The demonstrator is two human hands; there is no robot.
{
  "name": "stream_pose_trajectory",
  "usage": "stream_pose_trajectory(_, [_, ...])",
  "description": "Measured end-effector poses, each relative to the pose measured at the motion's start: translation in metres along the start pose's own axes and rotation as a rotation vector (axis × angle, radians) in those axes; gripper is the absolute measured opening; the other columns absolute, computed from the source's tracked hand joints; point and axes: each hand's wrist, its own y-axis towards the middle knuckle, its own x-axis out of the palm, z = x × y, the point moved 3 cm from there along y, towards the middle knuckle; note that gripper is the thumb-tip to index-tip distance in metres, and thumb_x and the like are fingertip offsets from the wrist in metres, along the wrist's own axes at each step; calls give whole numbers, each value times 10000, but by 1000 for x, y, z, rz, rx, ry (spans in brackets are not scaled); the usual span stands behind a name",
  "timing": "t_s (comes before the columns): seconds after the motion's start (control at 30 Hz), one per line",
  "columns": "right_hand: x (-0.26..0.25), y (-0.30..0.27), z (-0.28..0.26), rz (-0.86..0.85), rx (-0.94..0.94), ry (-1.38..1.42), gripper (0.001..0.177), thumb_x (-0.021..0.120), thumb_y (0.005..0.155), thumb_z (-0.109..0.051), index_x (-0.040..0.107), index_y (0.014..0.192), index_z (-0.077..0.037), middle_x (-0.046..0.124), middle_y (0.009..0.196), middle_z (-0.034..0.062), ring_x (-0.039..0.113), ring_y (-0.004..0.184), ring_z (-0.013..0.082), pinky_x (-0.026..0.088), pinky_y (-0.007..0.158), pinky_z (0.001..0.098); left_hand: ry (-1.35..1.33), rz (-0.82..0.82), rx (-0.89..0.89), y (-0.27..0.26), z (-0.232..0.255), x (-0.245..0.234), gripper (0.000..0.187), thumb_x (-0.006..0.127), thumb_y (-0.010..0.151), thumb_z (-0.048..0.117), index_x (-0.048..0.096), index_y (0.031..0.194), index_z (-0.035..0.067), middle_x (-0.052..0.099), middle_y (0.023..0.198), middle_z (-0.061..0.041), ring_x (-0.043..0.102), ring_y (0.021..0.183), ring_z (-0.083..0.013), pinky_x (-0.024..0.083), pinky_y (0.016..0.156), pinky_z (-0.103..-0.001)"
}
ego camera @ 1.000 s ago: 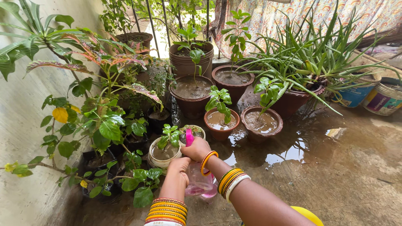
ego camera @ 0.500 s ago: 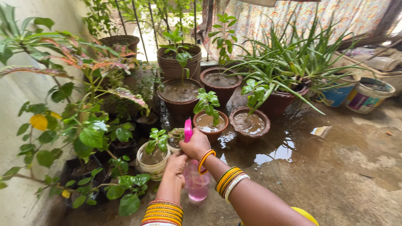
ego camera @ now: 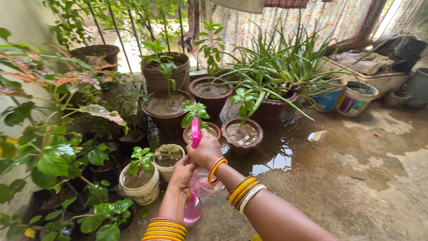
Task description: The person sprays potted plants with water using a spray bottle.
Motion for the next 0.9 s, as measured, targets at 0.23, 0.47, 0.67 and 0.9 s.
stream_pose_trajectory(0.23, [-20,2,20,174,-67,84,497,786,714,-307,612,1097,-41,704,1006,225,688,970,417,536,868,483,138,3,-16,-2,-3,33,458,732,807,-29,670,1260,-24,752,1131,-123,731,936,-225,601,781,-353])
stream_pose_trajectory(0.47, [-58,7,32,267,11,36,434,770,747,-304,613,1040,-25,713,1014,230,701,971,408,545,878,479,294,-23,123,-15,3,85,495,768,819,57,677,1302,-5,752,1193,-62,692,1033,-135,531,885,-275])
stream_pose_trajectory(0.67, [-88,6,43,475,-112,47,433,782,739,-287,617,1012,5,697,988,238,692,941,424,543,852,494,310,-47,173,-21,-3,120,527,752,822,58,643,1335,9,744,1223,-67,686,1075,-112,540,893,-285])
stream_pose_trajectory(0.9, [-100,10,47,458,11,8,437,764,770,-351,636,1025,-20,731,930,234,731,902,410,579,846,471,272,-33,205,-10,-13,123,577,735,828,23,593,1385,-28,742,1222,-125,694,1057,-153,545,878,-270])
